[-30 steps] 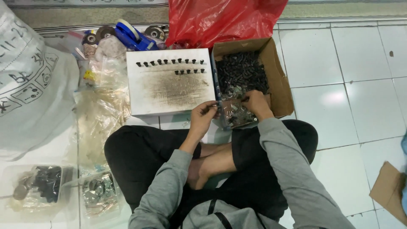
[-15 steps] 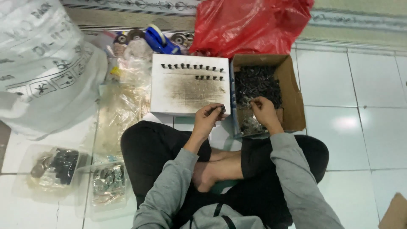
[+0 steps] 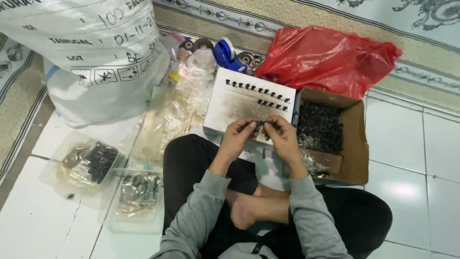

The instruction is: Manually inserting small black components into a white template board while sitting on the floor.

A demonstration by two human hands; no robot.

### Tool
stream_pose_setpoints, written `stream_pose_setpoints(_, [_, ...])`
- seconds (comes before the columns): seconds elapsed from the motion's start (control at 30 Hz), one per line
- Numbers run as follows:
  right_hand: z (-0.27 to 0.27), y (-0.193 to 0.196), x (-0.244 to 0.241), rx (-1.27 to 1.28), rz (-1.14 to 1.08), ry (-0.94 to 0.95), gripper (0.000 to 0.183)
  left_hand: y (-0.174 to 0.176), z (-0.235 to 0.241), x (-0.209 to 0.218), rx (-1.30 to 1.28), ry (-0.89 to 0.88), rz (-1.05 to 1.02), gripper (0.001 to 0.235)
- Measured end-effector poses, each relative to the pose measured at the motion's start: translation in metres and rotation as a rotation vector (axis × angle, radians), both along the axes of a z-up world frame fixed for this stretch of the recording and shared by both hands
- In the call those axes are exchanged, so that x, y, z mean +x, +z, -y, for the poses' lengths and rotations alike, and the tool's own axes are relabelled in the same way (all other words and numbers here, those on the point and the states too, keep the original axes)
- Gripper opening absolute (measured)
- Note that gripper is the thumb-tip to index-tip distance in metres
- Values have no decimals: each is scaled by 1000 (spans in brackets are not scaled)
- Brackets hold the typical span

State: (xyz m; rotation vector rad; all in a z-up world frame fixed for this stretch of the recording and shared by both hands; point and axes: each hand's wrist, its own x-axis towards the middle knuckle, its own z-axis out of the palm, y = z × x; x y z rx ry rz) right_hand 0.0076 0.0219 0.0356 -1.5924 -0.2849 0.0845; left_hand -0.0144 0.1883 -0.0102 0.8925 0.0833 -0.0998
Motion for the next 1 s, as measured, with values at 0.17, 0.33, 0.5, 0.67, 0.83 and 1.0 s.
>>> stream_pose_setpoints(0.17, [-7, 6, 2, -134, 25, -15, 8, 10, -4, 2, 120, 77, 61, 20])
stream_pose_setpoints(0.33, [-14, 9, 0, -187, 26, -30, 9, 19, -10, 1, 233, 121, 119, 17])
stream_pose_setpoints(0.5, [-9, 15, 0, -80, -85, 0, 11, 21, -10, -1, 189, 91, 157, 16])
stream_pose_setpoints(0.67, [-7, 19, -7, -36, -76, 7, 9, 18, -8, 1, 134, 65, 186, 17])
stream_pose_setpoints(0.83, [-7, 13, -12, -56, -66, 7, 8, 12, -11, 1, 150, 71, 196, 15])
stream_pose_setpoints(1.0, [-5, 12, -21, -9, -161, -51, 9, 16, -9, -1, 205, 31, 182, 15])
